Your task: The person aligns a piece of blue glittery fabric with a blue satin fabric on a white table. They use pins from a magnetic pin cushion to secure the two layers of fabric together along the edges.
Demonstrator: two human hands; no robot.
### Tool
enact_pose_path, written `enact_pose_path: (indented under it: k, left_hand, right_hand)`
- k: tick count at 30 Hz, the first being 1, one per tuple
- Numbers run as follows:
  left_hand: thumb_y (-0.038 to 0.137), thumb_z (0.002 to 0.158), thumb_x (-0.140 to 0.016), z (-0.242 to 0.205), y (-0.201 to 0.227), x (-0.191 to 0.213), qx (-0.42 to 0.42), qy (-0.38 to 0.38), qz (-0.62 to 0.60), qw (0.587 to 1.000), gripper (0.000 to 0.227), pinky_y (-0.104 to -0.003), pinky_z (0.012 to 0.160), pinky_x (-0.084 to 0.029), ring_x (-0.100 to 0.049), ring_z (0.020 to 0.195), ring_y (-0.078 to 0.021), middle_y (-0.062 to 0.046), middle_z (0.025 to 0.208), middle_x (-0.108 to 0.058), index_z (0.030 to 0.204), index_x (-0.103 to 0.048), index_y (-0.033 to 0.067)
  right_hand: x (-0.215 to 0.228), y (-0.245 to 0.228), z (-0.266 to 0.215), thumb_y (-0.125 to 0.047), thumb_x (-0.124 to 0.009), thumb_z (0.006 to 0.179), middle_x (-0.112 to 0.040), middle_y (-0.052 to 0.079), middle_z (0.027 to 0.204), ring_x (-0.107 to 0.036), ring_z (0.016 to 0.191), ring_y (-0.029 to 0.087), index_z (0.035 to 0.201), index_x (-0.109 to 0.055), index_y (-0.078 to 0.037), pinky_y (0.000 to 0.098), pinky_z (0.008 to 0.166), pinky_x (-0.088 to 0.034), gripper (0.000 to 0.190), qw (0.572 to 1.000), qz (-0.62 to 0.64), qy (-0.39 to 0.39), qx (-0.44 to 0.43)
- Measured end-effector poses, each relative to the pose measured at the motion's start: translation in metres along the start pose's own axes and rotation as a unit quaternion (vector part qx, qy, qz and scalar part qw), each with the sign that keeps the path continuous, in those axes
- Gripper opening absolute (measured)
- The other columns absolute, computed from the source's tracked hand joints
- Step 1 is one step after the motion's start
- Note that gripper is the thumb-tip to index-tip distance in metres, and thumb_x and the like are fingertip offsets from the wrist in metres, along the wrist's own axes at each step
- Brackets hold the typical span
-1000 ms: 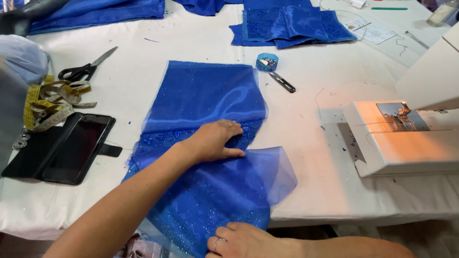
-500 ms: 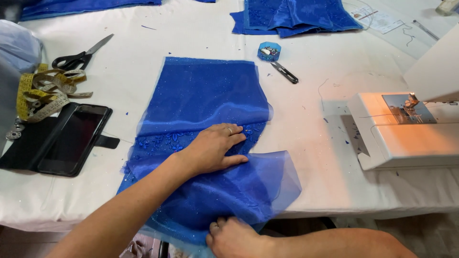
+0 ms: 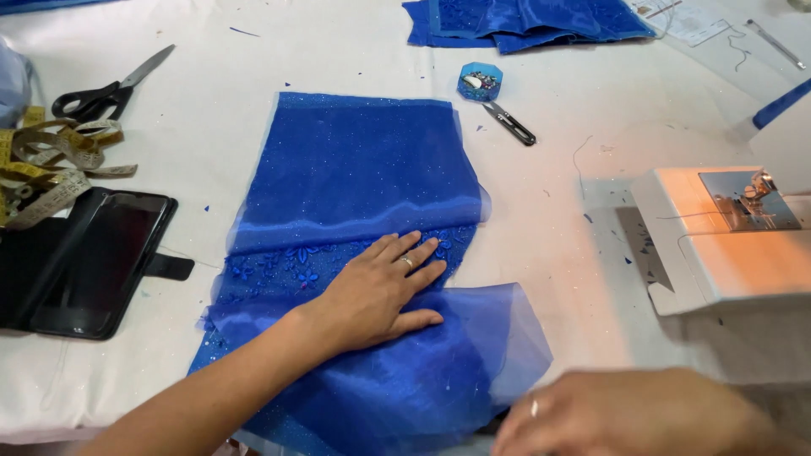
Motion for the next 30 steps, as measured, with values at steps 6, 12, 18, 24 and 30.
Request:
enact_pose_path:
  k: [6, 12, 18, 24, 30]
  left_hand:
    - [0.065, 0.094, -0.044, -0.006, 0.008, 0.009, 0.0, 0.022, 0.006, 1.0, 0.073, -0.051, 0.117, -0.023, -0.037, 0.142, -0.0379, -0.018, 0.149, -0.048, 0.141, -0.054, 0.0106]
    - [0.054, 0.098, -0.045, -0.005, 0.019, 0.022, -0.076, 0.078, 0.029, 0.994, 0.062, -0.05, 0.116, -0.031, -0.053, 0.131, -0.0368, -0.018, 0.134, -0.062, 0.127, -0.063, 0.0021]
    - [0.048, 0.101, -0.046, -0.007, 0.019, 0.017, -0.071, 0.085, -0.001, 0.994, 0.058, -0.046, 0.111, -0.038, -0.056, 0.127, -0.037, -0.022, 0.135, -0.062, 0.127, -0.063, -0.0005]
    - [0.048, 0.101, -0.045, -0.008, 0.017, 0.017, -0.065, 0.082, -0.016, 0.994, 0.058, -0.046, 0.112, -0.037, -0.054, 0.129, -0.0363, -0.021, 0.136, -0.062, 0.128, -0.063, 0.0006]
    - [0.047, 0.1, -0.047, -0.007, 0.017, 0.016, -0.064, 0.077, -0.023, 0.995, 0.056, -0.046, 0.111, -0.037, -0.054, 0.129, -0.0363, -0.02, 0.136, -0.062, 0.128, -0.062, 0.0011]
  right_hand:
    - [0.126, 0.061, -0.002, -0.007, -0.057, 0.095, -0.072, 0.006, 0.106, -0.071, 0.091, 0.021, 0.11, -0.067, -0.007, 0.0321, 0.078, -0.056, 0.018, 0.835, -0.307, 0.457, -0.026]
    - [0.161, 0.11, 0.033, -0.02, -0.068, 0.092, -0.063, -0.001, 0.093, -0.062, 0.084, 0.017, 0.093, -0.067, -0.016, 0.0328, 0.074, -0.049, 0.004, 0.865, -0.27, 0.391, -0.165]
    - [0.176, 0.116, 0.041, -0.021, -0.064, 0.094, -0.061, -0.004, 0.098, -0.062, 0.081, 0.014, 0.095, -0.065, -0.02, 0.0299, 0.076, -0.05, 0.001, 0.879, -0.192, 0.296, -0.319]
    - [0.186, 0.12, 0.047, -0.026, -0.063, 0.095, -0.064, -0.007, 0.094, -0.059, 0.077, 0.012, 0.092, -0.067, -0.023, 0.0291, 0.076, -0.048, 0.006, 0.88, -0.174, 0.276, -0.345]
    - [0.194, 0.131, 0.043, -0.031, -0.063, 0.097, -0.069, -0.005, 0.082, -0.059, 0.073, 0.01, 0.094, -0.067, -0.018, 0.0273, 0.067, -0.047, 0.014, 0.852, -0.078, 0.354, -0.377]
Point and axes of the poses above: each hand's wrist, its own z-axis towards the middle knuckle, its own x-axis out of the back of the hand, y = z × x, the point moved 6 cm from there along z, towards the middle knuckle
